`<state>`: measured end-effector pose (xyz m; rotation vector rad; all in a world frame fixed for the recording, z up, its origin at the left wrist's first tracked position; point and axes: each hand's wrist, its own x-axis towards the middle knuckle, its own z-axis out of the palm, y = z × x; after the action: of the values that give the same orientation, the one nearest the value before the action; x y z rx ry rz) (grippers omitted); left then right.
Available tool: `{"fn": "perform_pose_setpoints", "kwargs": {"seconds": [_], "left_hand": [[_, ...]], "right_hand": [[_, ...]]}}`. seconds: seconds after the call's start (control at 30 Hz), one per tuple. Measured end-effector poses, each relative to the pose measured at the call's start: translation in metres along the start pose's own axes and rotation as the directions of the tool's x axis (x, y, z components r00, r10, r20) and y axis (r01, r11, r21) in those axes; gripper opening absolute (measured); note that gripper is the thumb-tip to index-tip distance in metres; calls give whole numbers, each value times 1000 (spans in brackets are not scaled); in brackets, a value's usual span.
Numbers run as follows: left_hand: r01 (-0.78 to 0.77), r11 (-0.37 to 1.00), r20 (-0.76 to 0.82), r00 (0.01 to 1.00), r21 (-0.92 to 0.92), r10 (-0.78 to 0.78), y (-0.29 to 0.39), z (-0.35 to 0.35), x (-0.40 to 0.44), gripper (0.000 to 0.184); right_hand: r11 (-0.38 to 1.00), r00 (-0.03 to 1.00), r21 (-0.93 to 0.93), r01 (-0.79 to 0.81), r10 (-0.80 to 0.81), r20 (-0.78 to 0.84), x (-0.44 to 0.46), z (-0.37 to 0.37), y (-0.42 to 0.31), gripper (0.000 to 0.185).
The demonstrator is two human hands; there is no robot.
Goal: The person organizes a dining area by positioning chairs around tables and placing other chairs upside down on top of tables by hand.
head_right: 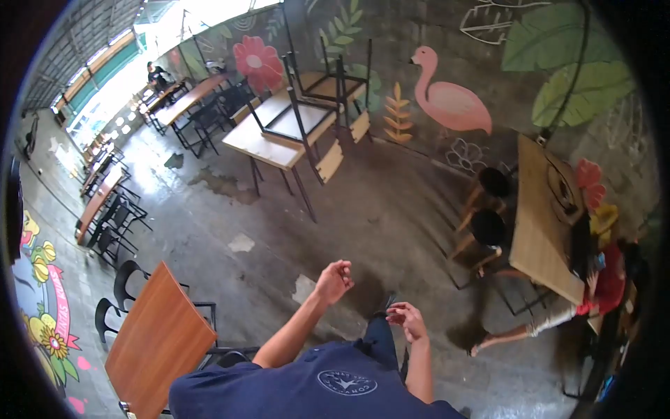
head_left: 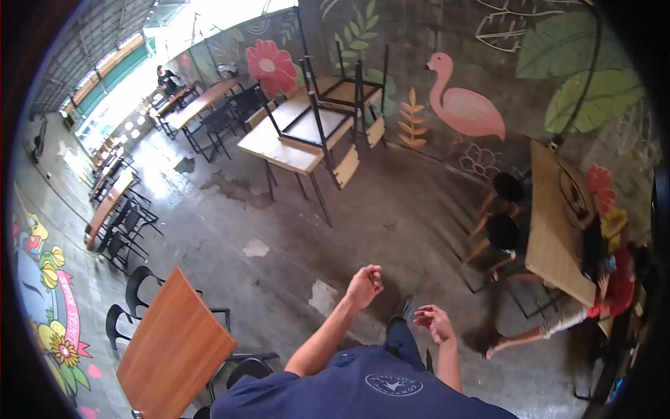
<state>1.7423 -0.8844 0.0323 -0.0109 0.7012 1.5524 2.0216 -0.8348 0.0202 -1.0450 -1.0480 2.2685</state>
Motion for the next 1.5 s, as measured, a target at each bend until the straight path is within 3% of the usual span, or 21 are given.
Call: {"fn": "perform_pose_setpoints", "kwargs": {"seconds": [0.2, 0.37, 0.47, 0.6, 0.67, 0.97, 1.1, 1.2, 1.27, 1.4, 1.5], "left_hand": [[-38, 997, -4, 999, -63, 38, 44, -9, 102, 22], [-233, 972, -231, 947, -14, 224, 100, 35, 183, 24], [-297, 955, -200, 937, -16, 288, 137, 63, 233, 24], [-370, 929, -209, 909, -2, 361, 167, 85, 300, 23], [-339, 939, -220, 922, -55, 319, 183, 99, 332, 23], [-142, 980, -175, 978, -136, 117, 241, 124, 513, 21], [-44, 988, -121, 992, -150, 26, 284, 146, 626, 19], [-5, 998, -23, 1000, -62, 4, 329, 180, 699, 18], [-20, 1000, 100, 995, -5, 20, 365, 214, 731, 18], [-35, 999, 91, 995, -28, 37, 414, 230, 774, 18], [-145, 989, 107, 983, -41, 149, 444, 212, 791, 18]], "right_hand": [[996, 996, 80, 26, -33, 85, 165, -23, -88, 24], [991, 966, 130, -18, -16, 257, 304, -23, -180, 24], [998, 909, 58, -6, -19, 417, 366, -6, -248, 24], [1000, 881, 22, -22, 9, 473, 431, 3, -309, 23], [998, 862, 65, -20, -16, 507, 451, 8, -335, 24], [980, 935, 178, -92, 24, 353, 564, -32, -361, 25], [986, 975, 165, -24, -14, 223, 627, -44, -406, 23], [975, 991, 221, 18, -46, 125, 675, -45, -450, 23], [981, 985, 165, 106, -126, 119, 709, -47, -483, 22], [981, 984, 139, 132, -146, 101, 773, -42, -521, 22], [991, 980, 73, 115, -125, 154, 824, -25, -542, 21]]}}
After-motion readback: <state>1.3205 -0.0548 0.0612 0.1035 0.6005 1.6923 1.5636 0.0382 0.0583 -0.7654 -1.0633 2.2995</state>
